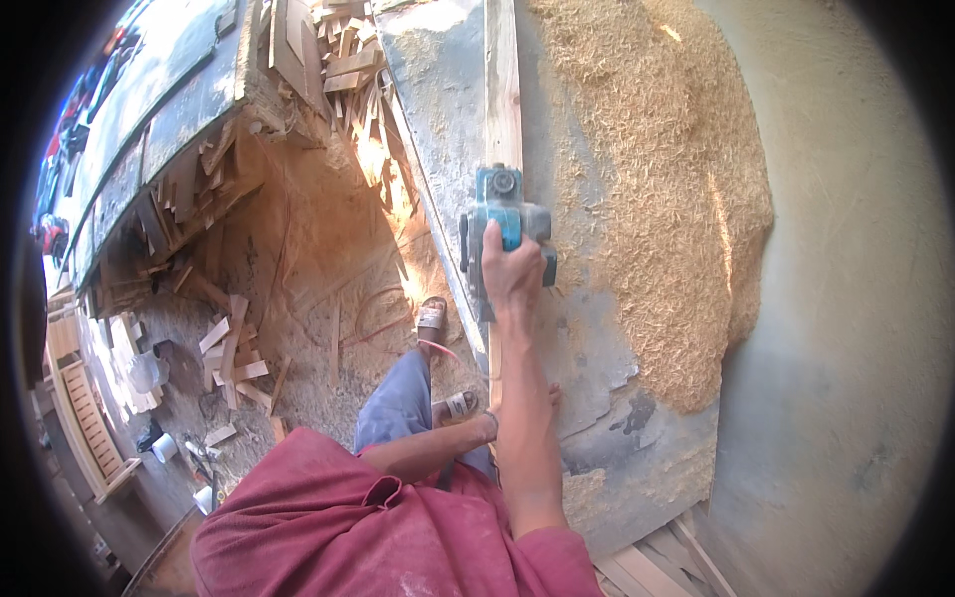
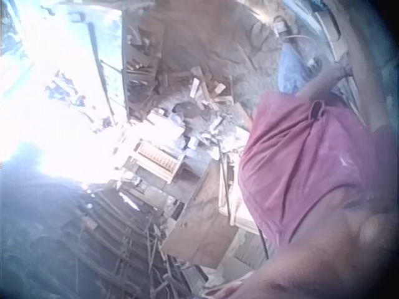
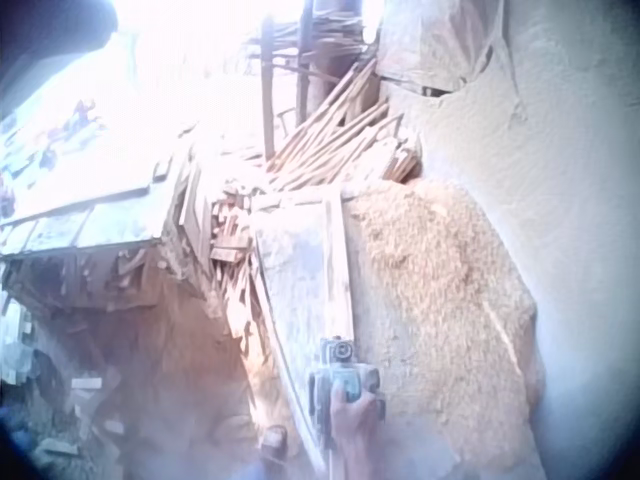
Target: The person uses an electric hand planer to smooth the surface of a wooden plank, moving it along the length of the wood while holding it in place.
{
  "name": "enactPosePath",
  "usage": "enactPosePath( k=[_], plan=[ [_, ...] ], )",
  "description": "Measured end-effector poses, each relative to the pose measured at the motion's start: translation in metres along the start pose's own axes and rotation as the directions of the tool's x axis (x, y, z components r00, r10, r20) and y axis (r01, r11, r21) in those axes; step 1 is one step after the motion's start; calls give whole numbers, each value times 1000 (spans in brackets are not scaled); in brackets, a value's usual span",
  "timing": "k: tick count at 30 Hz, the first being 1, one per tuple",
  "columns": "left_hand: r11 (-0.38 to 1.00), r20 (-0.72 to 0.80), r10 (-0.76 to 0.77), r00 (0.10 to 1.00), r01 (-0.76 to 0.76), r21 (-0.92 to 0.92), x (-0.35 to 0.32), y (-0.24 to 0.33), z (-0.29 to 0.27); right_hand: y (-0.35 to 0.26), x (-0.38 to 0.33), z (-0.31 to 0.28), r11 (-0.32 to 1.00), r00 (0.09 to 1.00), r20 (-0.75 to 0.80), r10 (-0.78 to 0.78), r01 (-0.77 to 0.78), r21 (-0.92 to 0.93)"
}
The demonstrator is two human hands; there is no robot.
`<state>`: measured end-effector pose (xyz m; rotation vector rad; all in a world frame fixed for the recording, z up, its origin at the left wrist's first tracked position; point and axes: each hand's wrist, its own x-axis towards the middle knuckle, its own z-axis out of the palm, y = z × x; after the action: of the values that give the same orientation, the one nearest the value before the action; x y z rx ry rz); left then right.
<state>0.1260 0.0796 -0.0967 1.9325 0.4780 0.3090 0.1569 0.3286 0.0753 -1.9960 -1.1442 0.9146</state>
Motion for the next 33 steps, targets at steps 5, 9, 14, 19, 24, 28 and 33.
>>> enactPosePath(
  k=[5, 9, 14, 19, 24, 28, 33],
  plan=[
    [808, 45, 223, 974, -210, 551, 5, -8, 22, -46, 71, 9, 997, 997, -38, -72, 71, -24],
    [913, 103, 83, 991, -117, 390, 3, 12, -9, -64, 117, 20, 990, 986, -124, -114, 103, -95],
    [970, 79, 148, 986, -160, 181, 11, 13, -28, -84, 160, 28, 993, 989, -110, -98, 89, -80],
    [908, -138, 234, 962, -165, 386, 47, -21, -78, -104, 202, 38, 984, 976, -187, -114, 85, -159],
    [800, -35, 254, 967, -189, 569, 60, -37, -99, -144, 254, 42, 998, 996, -73, -56, 53, -44],
    [815, 206, 85, 975, -187, 548, 62, -15, -132, -150, 312, 53, 995, 988, -136, -68, 57, -87],
    [828, 75, 183, 980, -195, 526, 65, -29, -104, -186, 362, 65, 993, 993, -61, -96, 91, -77]
  ],
)
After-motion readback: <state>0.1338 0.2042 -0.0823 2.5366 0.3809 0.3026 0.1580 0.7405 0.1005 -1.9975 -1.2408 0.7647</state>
